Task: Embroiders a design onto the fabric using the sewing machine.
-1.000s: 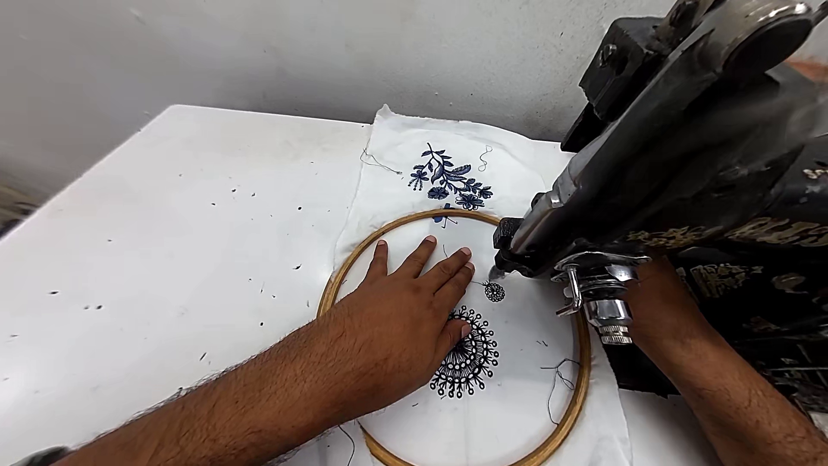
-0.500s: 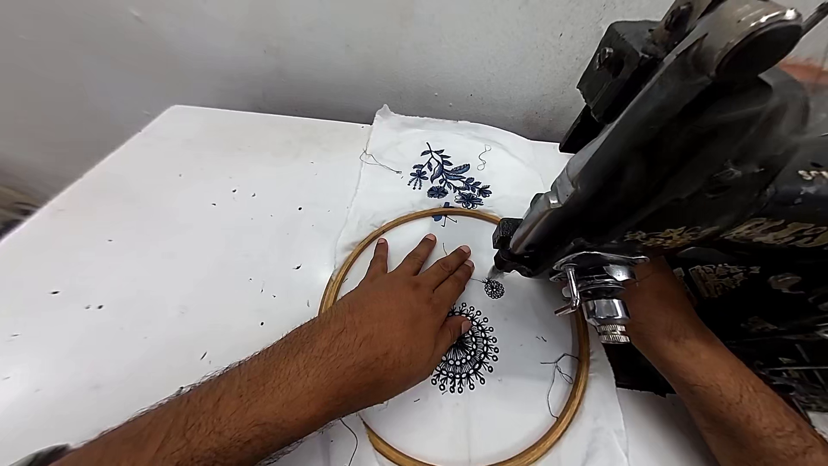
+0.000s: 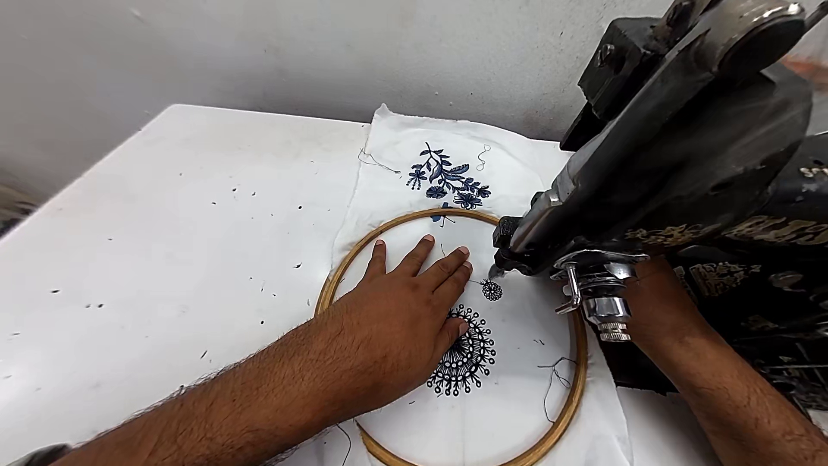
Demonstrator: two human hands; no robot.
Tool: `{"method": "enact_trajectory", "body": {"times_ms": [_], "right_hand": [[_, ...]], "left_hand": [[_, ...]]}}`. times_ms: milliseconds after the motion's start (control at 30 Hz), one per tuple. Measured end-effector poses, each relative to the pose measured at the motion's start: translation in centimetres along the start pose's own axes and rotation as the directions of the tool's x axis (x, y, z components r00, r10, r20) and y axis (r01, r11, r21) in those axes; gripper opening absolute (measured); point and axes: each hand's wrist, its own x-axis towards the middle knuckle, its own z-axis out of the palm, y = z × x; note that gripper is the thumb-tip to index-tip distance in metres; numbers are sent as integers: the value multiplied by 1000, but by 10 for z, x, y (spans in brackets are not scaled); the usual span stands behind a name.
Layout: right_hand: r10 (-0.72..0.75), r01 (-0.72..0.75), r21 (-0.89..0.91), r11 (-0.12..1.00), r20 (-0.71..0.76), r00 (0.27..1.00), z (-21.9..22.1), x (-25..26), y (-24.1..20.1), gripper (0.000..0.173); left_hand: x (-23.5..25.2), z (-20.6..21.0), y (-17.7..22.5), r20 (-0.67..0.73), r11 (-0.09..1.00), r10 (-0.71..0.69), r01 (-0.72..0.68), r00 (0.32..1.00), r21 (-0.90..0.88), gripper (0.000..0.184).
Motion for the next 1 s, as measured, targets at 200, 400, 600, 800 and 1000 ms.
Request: {"method": "enact_trajectory", "body": {"times_ms": [200,400,600,800,1000], "right_hand": [[-4,5,39,999,-13,1000,3,-1,2,18],[-10,10,30,1000,5,1000,4,-1,4,16],[-28,28,-3,1000,4,1000,2,-1,3,20],[1,-1,11,1000,6,1000,2,0,3,18],[48,-48,67,997,5,999,2,-1,1,17]], "left_hand": [[1,1,-2,-9,1000,-9,9,1000,-1,63],[0,-3,0,26,1000,-24,24,999,14,62],[1,-2,-1,21,1000,-21,21,1000,18,62],[0,-3,0,30,1000,-24,24,999,11,62],[0,-3,-1,14,1000,-19,19,1000,17,62]]}}
